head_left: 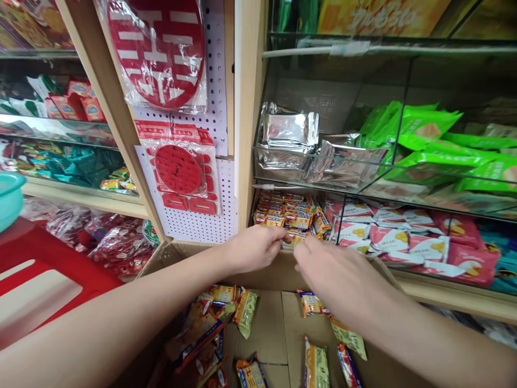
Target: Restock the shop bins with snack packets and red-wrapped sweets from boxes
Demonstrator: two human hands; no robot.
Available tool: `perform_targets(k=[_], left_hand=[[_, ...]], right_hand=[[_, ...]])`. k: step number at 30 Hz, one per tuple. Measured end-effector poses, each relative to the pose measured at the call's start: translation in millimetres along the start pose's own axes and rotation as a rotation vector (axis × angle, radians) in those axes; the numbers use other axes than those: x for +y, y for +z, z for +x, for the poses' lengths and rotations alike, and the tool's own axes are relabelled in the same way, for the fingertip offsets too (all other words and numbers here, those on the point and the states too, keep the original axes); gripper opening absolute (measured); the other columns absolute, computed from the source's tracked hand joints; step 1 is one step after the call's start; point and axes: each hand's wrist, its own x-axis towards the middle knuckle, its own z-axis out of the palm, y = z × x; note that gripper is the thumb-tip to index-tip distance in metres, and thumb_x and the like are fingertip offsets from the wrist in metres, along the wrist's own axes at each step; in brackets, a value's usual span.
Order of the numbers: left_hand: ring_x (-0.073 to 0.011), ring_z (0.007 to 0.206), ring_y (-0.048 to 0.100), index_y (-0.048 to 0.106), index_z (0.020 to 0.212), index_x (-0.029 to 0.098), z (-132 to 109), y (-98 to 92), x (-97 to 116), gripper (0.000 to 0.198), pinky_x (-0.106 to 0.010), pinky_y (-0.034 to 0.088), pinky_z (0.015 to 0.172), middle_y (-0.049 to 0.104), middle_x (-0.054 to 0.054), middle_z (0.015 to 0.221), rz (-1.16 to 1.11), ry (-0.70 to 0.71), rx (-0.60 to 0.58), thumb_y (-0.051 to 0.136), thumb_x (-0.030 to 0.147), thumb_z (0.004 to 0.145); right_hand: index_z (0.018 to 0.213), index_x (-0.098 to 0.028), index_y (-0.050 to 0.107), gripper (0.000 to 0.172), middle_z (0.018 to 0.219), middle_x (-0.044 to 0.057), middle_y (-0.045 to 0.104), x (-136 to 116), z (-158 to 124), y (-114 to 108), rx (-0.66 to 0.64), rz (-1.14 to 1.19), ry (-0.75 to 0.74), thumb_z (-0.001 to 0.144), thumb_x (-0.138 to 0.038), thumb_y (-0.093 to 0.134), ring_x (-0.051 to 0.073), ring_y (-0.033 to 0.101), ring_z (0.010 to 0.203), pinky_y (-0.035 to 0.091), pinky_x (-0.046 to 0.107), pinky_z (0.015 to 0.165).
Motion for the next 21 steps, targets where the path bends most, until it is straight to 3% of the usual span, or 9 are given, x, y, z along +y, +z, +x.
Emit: perform_targets(k=[2, 5, 7, 11, 13, 16, 21], left_hand=[[-0.0164, 0.080, 0.061, 0.058, 0.100, 0.017, -0.6, -0.6, 0.0, 0.032, -0.027, 0.045, 0.073, 0.066, -0.006, 0.090, -0.006, -0.005, -0.007, 0.033, 0.017, 0.080], [-0.0174, 0.084, 0.061, 0.058, 0.101, 0.016, -1.4, -1.9, 0.5, 0.033, -0.028, 0.045, 0.075, 0.065, -0.007, 0.093, 0.002, -0.016, -0.037, 0.032, 0.018, 0.081], [-0.0176, 0.083, 0.061, 0.057, 0.102, 0.016, -1.6, -2.3, 1.7, 0.033, -0.028, 0.045, 0.075, 0.065, -0.008, 0.093, 0.015, -0.025, -0.054, 0.031, 0.019, 0.082], [-0.0183, 0.085, 0.061, 0.055, 0.106, 0.018, -1.6, -2.5, 5.0, 0.034, -0.029, 0.046, 0.075, 0.065, -0.008, 0.095, 0.040, -0.014, -0.093, 0.030, 0.020, 0.083], [-0.0178, 0.084, 0.061, 0.055, 0.106, 0.018, -1.4, -2.9, 5.7, 0.034, -0.028, 0.046, 0.074, 0.065, -0.007, 0.094, 0.045, -0.015, -0.106, 0.030, 0.020, 0.083], [-0.0172, 0.085, 0.061, 0.055, 0.105, 0.018, -1.9, -3.4, 5.6, 0.034, -0.027, 0.045, 0.075, 0.065, -0.007, 0.096, 0.039, -0.018, -0.108, 0.030, 0.021, 0.083], [-0.0178, 0.084, 0.060, 0.055, 0.106, 0.018, -4.1, -3.1, 7.1, 0.033, -0.028, 0.045, 0.074, 0.065, -0.007, 0.095, 0.031, -0.028, -0.103, 0.031, 0.021, 0.083]], right_hand=[[0.075, -0.016, 0.059, 0.013, 0.071, 0.006, 0.060, -13.5, -4.7, 8.2, -0.093, 0.116, -0.159, 0.072, -0.012, 0.048, 0.020, 0.059, 0.060, 0.040, 0.027, 0.045], [0.073, -0.016, 0.065, 0.010, 0.064, 0.005, 0.064, -33.9, -12.2, 36.2, -0.445, 0.240, -0.433, 0.068, -0.019, 0.058, 0.019, 0.060, 0.053, 0.037, 0.025, 0.039], [0.075, -0.012, 0.068, 0.012, 0.065, 0.008, 0.066, -44.9, -17.0, 62.7, -0.588, 0.184, -0.508, 0.066, -0.015, 0.060, 0.021, 0.062, 0.058, 0.042, 0.025, 0.043], [0.084, -0.004, 0.068, 0.025, 0.080, 0.017, 0.067, -57.8, -23.1, 111.5, -0.619, 0.035, -0.512, 0.060, -0.007, 0.064, 0.028, 0.063, 0.075, 0.052, 0.033, 0.061], [0.088, -0.007, 0.068, 0.030, 0.082, 0.016, 0.067, -59.8, -23.9, 124.2, -0.673, 0.043, -0.469, 0.059, -0.006, 0.063, 0.028, 0.063, 0.074, 0.053, 0.035, 0.060], [0.086, -0.014, 0.069, 0.027, 0.078, 0.013, 0.067, -59.3, -23.8, 126.6, -0.793, 0.030, -0.408, 0.062, -0.007, 0.062, 0.028, 0.064, 0.071, 0.053, 0.037, 0.057], [0.089, -0.008, 0.067, 0.025, 0.082, 0.016, 0.067, -56.6, -21.6, 112.8, -0.776, -0.048, -0.420, 0.065, -0.009, 0.060, 0.028, 0.062, 0.081, 0.052, 0.036, 0.065]])
